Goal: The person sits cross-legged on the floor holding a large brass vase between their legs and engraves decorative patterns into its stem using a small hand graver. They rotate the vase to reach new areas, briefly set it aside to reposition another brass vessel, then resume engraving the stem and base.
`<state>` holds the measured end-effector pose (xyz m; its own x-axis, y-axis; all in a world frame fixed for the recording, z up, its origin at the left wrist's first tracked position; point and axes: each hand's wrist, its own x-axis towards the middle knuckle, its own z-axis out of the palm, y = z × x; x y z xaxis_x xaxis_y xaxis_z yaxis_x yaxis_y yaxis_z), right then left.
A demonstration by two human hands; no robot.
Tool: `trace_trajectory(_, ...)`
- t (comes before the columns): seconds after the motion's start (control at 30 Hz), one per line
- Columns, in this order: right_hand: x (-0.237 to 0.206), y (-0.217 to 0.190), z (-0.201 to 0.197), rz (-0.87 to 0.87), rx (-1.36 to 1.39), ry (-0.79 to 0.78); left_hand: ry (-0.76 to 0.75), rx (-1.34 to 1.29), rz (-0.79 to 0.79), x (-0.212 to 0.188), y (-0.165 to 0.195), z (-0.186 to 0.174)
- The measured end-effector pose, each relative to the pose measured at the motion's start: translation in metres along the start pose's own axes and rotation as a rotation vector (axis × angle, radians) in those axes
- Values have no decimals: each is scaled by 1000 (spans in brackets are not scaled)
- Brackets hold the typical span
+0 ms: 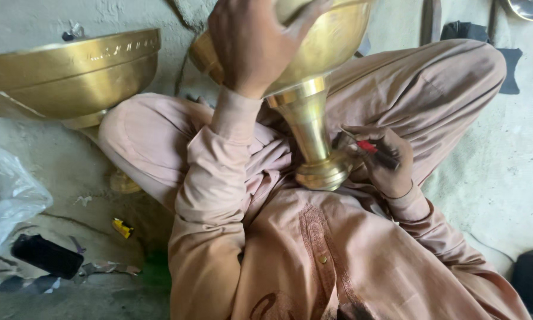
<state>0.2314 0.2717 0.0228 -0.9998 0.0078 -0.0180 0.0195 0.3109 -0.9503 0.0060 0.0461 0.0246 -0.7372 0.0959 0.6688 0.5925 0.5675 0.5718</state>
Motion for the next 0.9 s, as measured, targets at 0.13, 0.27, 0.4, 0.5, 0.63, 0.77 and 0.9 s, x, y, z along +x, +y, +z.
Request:
trace_trajectory(0.13, -1, 9, -8, 17, 14, 62, -9, -316, -143, -4, -8, -21)
trace_trajectory(0.27, 8, 19, -11, -3, 8, 11, -64, -297, -282, -8, -16, -12)
trace_trajectory(0.4, 15, 22, -2, -73, -87, -53, 16, -407, -122, -11, -17, 0)
trace_trajectory(0.5, 20, 15, 5, -233, -158, -162, 42, -377, -115, -13, -12, 0)
trace_trajectory(0.63, 28, 5, 15, -461, -298, -217, -18, -261, -226, -11, -6, -4)
trace_trajectory(0.77, 30, 1, 27, -548, -369, -249, -7, -241, -212, -12, -5, -14)
trace_trajectory(0.9, 29, 3, 30, -458, -368, -255, 8, -269, -158, -10, -3, -19)
